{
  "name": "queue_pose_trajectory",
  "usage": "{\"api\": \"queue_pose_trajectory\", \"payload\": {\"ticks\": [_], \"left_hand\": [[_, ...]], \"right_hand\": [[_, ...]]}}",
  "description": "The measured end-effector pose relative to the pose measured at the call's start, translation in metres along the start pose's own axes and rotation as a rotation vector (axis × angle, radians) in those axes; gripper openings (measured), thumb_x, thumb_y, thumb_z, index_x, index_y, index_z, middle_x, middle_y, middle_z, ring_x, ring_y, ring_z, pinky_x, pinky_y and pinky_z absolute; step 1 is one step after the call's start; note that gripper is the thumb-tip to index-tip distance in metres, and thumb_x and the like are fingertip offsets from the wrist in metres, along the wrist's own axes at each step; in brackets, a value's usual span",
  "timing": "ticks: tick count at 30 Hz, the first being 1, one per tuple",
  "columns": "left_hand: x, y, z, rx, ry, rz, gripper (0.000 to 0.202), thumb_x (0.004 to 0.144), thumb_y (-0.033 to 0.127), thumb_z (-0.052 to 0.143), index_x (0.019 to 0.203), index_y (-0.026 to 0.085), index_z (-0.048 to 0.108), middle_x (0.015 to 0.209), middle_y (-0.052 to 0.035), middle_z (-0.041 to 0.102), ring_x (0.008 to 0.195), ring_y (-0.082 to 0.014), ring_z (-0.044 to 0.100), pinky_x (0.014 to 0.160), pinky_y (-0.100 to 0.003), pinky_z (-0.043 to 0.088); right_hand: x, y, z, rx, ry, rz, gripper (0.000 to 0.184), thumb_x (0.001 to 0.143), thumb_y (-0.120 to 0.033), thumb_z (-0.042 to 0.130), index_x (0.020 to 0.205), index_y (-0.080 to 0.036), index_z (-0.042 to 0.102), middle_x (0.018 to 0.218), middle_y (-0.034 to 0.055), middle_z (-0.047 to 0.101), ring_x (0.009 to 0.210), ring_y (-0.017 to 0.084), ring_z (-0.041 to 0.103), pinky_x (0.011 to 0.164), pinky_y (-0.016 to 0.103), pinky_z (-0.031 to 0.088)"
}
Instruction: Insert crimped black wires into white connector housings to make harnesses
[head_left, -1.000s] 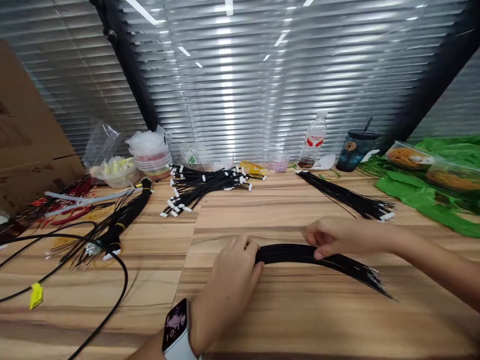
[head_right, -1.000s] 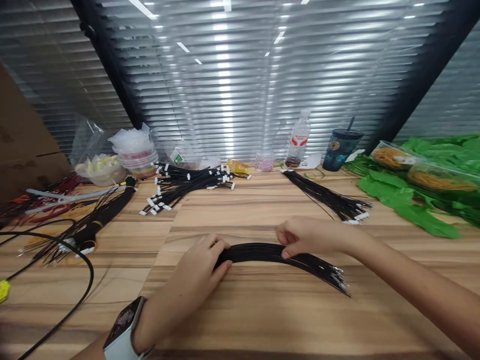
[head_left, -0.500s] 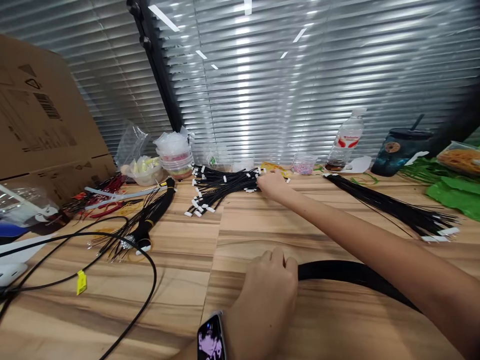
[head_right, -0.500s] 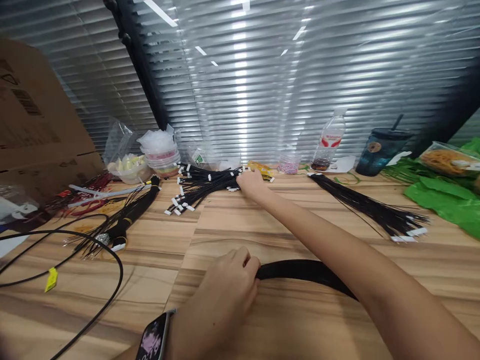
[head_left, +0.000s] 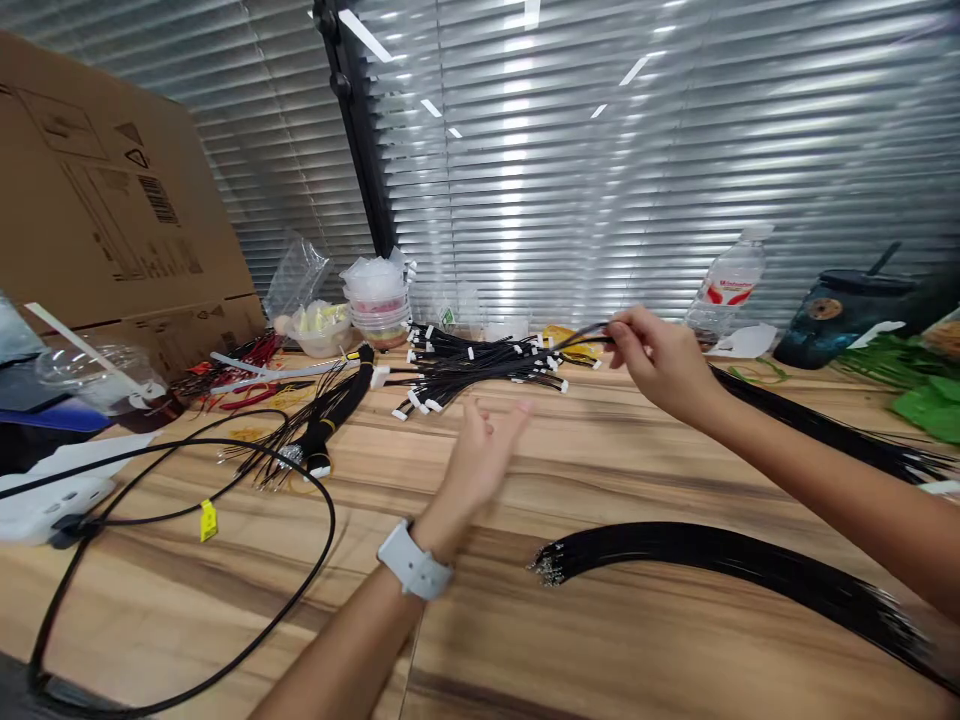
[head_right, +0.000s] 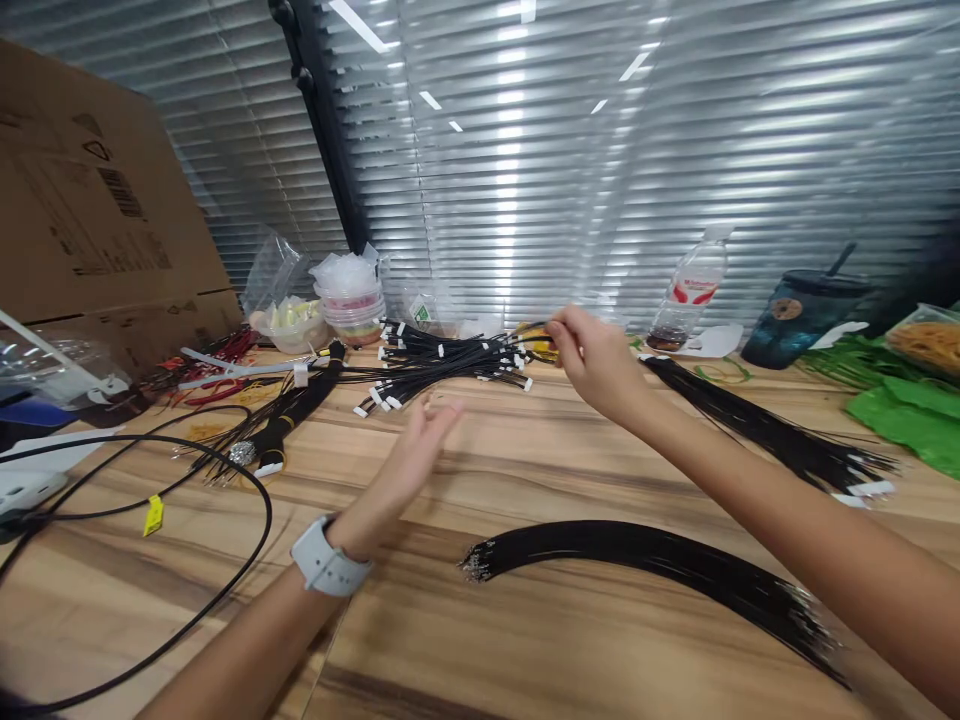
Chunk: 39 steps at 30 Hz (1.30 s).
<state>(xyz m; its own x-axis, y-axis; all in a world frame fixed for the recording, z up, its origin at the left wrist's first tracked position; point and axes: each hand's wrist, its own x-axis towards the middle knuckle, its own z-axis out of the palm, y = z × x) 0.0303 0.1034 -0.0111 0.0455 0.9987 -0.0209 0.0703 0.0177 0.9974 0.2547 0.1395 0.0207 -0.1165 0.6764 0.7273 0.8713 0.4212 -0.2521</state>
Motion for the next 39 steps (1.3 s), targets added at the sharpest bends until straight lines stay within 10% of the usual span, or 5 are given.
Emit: {"api": "queue_pose_trajectory", "payload": {"ticks": [7,16,24,28,39], "left_hand": [[0.006,0.006,0.001,-0.184,-0.066,-0.144,0.029,0.083,0.041,0.046,0.100,0.017,0.049,0.090,-0.0081,0.065,0.071,-0.0102,0.063,0.062,-0.019,0.048],[-0.003,-0.023,0.007,0.339,-0.116,0.003,0.025,0.066,0.034,0.068,0.078,0.017,0.052,0.071,-0.0052,0.060,0.079,-0.0243,0.059,0.071,-0.032,0.042],[-0.007,-0.017,0.008,0.907,-0.089,0.285,0.033,0.083,0.046,0.044,0.092,0.015,0.052,0.093,-0.0127,0.058,0.089,-0.0286,0.056,0.077,-0.037,0.039],[0.001,-0.025,0.007,0.942,-0.156,0.315,0.018,0.079,0.032,0.052,0.087,0.017,0.056,0.094,-0.0106,0.056,0.094,-0.0276,0.053,0.081,-0.038,0.038],[0.007,-0.028,0.005,0.541,-0.298,0.174,0.018,0.072,0.015,0.053,0.084,0.020,0.041,0.080,0.0001,0.058,0.067,-0.0133,0.057,0.065,-0.026,0.043]], "right_hand": [[-0.071,0.039,-0.057,0.020,-0.066,0.025,0.019,0.086,-0.036,0.043,0.081,-0.024,0.055,0.063,0.0033,0.061,0.057,0.021,0.060,0.053,0.032,0.045],[-0.131,0.105,-0.079,-0.005,-0.375,-0.012,0.027,0.082,-0.038,0.052,0.107,-0.036,0.059,0.108,0.0031,0.064,0.101,0.028,0.059,0.082,0.041,0.048],[-0.105,-0.004,-0.061,0.082,-0.591,-0.074,0.034,0.087,-0.034,0.048,0.119,-0.024,0.052,0.117,0.0099,0.056,0.105,0.022,0.055,0.087,0.036,0.047],[-0.107,-0.056,-0.027,0.140,-0.592,-0.388,0.029,0.092,-0.019,0.034,0.099,-0.017,0.062,0.093,0.0090,0.061,0.085,0.019,0.056,0.075,0.035,0.048],[-0.118,-0.061,-0.004,0.223,-0.581,-0.312,0.023,0.091,-0.017,0.038,0.079,-0.014,0.057,0.080,0.0067,0.057,0.072,0.016,0.050,0.064,0.029,0.042]]}}
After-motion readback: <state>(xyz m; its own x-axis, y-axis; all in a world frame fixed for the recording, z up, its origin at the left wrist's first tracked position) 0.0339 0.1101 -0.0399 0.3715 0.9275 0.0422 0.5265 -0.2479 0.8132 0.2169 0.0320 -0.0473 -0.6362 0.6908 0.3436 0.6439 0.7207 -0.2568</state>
